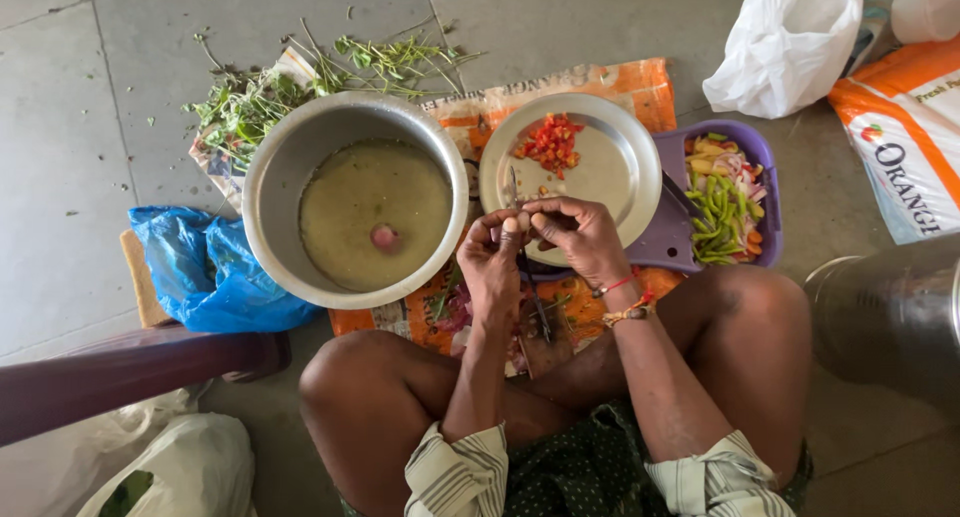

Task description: The person sits on the floor and peels red onions using a small knife. They remove the outer layers and place the peeled onions into a bowl of water. The person continues peeling multiple onions one by one.

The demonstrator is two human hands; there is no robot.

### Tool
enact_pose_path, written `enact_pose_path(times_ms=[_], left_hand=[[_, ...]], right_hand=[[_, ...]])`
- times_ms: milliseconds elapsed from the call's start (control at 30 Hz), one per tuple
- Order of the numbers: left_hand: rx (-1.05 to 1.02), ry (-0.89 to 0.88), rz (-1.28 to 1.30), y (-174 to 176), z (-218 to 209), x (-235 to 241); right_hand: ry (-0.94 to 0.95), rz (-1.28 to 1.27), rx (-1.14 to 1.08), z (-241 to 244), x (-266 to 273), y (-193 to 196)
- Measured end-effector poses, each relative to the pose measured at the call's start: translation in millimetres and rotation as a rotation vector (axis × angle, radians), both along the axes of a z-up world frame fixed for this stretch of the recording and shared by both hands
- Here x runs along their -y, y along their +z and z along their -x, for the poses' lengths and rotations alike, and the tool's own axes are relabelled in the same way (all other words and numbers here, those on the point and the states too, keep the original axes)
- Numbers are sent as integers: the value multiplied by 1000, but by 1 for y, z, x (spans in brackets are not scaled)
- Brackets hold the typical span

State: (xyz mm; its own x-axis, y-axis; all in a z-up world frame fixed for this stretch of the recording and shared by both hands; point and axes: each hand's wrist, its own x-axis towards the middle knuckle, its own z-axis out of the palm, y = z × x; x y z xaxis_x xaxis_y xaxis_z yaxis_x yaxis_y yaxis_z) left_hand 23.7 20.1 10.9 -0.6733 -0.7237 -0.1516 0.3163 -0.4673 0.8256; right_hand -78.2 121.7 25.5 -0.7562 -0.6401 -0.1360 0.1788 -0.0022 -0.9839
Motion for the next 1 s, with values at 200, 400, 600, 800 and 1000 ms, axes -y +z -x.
enact_pose_path(times_ms=[200, 400, 600, 800, 1000], left_hand=[[220, -6, 209, 11, 7, 14], [270, -20, 219, 12, 12, 18], [432, 59, 280, 0, 20, 12], [559, 38, 165, -2, 11, 11], [120, 20, 209, 5, -2, 1]], right_hand=[[-6, 78, 74, 3, 17, 8], [-35, 53, 52, 10, 23, -5], [-123, -83, 74, 8, 25, -47], [-195, -514, -388, 18, 16, -70], [-150, -316, -445, 19, -5, -26]])
